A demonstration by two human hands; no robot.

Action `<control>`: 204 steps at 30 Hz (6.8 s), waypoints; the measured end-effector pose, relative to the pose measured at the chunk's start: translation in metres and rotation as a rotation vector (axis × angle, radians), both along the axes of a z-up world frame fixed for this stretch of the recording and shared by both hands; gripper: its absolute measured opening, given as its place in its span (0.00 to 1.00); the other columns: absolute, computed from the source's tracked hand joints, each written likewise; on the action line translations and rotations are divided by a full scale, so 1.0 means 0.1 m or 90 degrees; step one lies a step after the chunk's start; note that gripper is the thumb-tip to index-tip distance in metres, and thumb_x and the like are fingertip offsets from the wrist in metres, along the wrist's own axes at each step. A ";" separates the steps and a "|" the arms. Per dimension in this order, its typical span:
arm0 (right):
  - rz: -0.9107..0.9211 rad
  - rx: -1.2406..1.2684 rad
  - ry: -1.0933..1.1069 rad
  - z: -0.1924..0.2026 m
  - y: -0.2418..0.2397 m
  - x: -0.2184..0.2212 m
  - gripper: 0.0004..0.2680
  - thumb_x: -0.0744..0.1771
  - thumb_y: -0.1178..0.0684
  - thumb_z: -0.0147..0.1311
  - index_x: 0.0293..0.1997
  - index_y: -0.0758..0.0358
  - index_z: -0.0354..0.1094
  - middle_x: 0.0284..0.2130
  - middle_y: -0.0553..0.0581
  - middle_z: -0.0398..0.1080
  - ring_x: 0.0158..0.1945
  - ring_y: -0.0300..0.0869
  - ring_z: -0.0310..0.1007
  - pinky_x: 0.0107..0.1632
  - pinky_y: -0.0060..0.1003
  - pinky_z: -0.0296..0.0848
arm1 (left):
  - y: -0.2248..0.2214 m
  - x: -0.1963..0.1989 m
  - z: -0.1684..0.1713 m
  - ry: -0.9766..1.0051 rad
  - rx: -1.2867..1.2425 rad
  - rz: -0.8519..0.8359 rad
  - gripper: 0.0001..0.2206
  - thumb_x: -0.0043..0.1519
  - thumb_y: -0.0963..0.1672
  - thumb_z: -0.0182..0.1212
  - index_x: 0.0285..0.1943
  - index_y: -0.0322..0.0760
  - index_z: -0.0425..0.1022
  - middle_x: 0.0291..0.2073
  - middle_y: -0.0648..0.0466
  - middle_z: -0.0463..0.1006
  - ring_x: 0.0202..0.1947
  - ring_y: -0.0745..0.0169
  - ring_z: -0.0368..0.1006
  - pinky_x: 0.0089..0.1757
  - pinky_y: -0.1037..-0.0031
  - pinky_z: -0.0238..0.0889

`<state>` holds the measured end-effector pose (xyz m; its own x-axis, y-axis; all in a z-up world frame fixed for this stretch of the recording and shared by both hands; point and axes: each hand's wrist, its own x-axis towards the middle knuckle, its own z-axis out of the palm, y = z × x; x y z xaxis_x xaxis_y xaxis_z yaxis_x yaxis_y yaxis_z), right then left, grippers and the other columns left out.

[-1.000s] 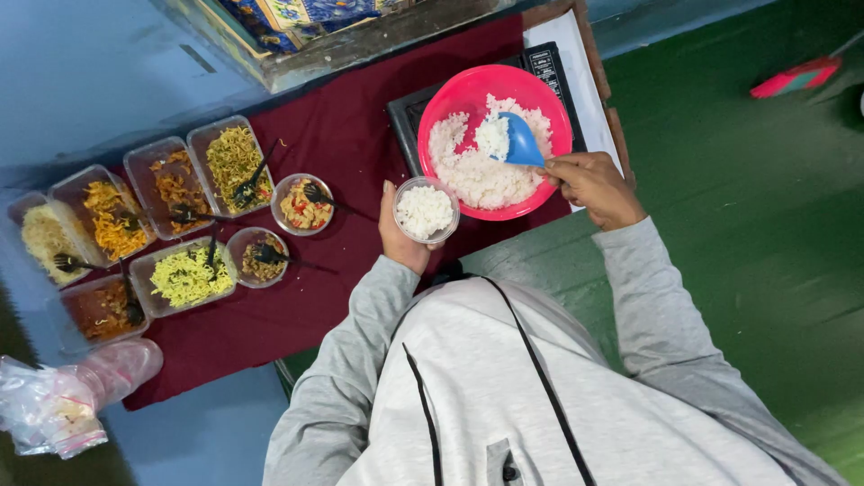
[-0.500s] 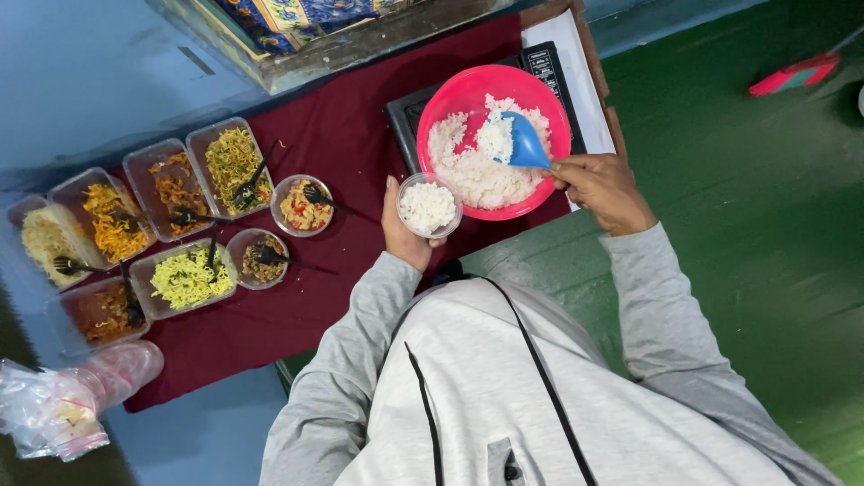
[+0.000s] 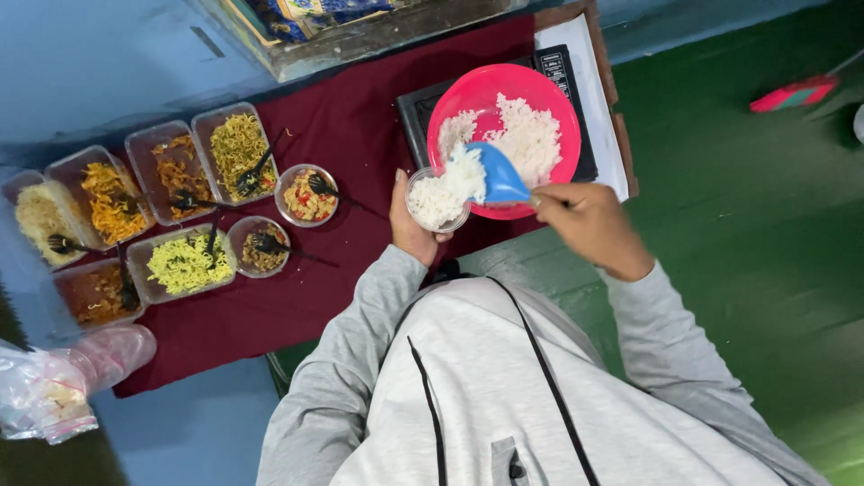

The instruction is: Folding a cardboard box and filling a small container with rice using a spoon

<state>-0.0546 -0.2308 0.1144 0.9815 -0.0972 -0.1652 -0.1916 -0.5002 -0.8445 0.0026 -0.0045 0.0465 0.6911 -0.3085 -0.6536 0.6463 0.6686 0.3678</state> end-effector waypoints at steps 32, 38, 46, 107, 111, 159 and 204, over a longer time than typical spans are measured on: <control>0.153 -0.508 -0.435 0.10 0.80 -0.33 0.07 0.67 0.55 0.59 0.48 0.59 0.79 0.32 0.53 0.72 0.26 0.46 0.75 0.31 0.37 0.73 | 0.08 -0.11 -0.35 -0.011 -0.008 0.088 0.27 0.58 0.65 0.52 0.33 0.46 0.73 0.21 0.52 0.79 0.12 0.57 0.70 0.08 0.74 0.51; 0.204 -0.512 -0.470 0.28 0.86 -0.36 0.07 0.66 0.56 0.59 0.48 0.60 0.78 0.28 0.52 0.69 0.24 0.46 0.72 0.30 0.37 0.72 | 0.11 -0.11 -0.59 -0.014 -0.010 0.093 0.28 0.58 0.66 0.51 0.33 0.45 0.75 0.21 0.51 0.79 0.12 0.55 0.71 0.08 0.74 0.51; 0.216 -0.527 -0.499 0.26 0.84 -0.35 0.07 0.66 0.55 0.60 0.47 0.59 0.78 0.27 0.50 0.68 0.25 0.43 0.72 0.31 0.35 0.71 | 0.14 -0.11 -0.72 -0.046 -0.003 0.113 0.26 0.59 0.64 0.54 0.33 0.45 0.75 0.20 0.49 0.80 0.12 0.54 0.73 0.08 0.73 0.55; 0.125 -0.306 0.038 -1.22 -0.35 0.58 0.09 0.67 0.43 0.57 0.42 0.50 0.82 0.34 0.58 0.80 0.45 0.58 0.79 0.45 0.50 0.76 | 0.04 -0.20 -0.68 0.010 0.060 -0.002 0.30 0.59 0.66 0.49 0.40 0.42 0.75 0.27 0.49 0.82 0.13 0.58 0.74 0.05 0.78 0.51; 0.072 -0.205 0.138 -1.34 -0.47 0.59 0.08 0.63 0.45 0.58 0.38 0.49 0.82 0.30 0.54 0.79 0.43 0.53 0.79 0.46 0.44 0.75 | 0.04 -0.19 -0.63 0.014 0.069 -0.007 0.29 0.59 0.66 0.49 0.40 0.42 0.74 0.27 0.49 0.82 0.13 0.58 0.73 0.05 0.78 0.51; 0.279 -0.509 -0.463 -0.19 0.84 -0.31 0.09 0.68 0.55 0.56 0.53 0.60 0.76 0.33 0.52 0.69 0.33 0.44 0.72 0.36 0.38 0.67 | 0.36 -0.20 -0.64 -0.030 -0.024 0.279 0.21 0.63 0.58 0.60 0.42 0.39 0.81 0.36 0.47 0.84 0.33 0.55 0.82 0.33 0.68 0.80; 0.263 -0.589 -0.361 0.28 3.09 -0.63 0.10 0.70 0.51 0.53 0.55 0.56 0.74 0.23 0.50 0.67 0.23 0.42 0.72 0.31 0.38 0.68 | 2.37 -0.72 -0.51 0.049 -0.130 0.242 0.20 0.59 0.57 0.67 0.41 0.40 0.82 0.36 0.48 0.85 0.37 0.53 0.83 0.44 0.62 0.80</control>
<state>-0.1172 0.0783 0.1424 0.8772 0.3938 0.2746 0.4186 -0.9075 -0.0356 -0.0692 0.2324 -0.0050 0.7323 -0.1694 -0.6595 0.3607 0.9181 0.1646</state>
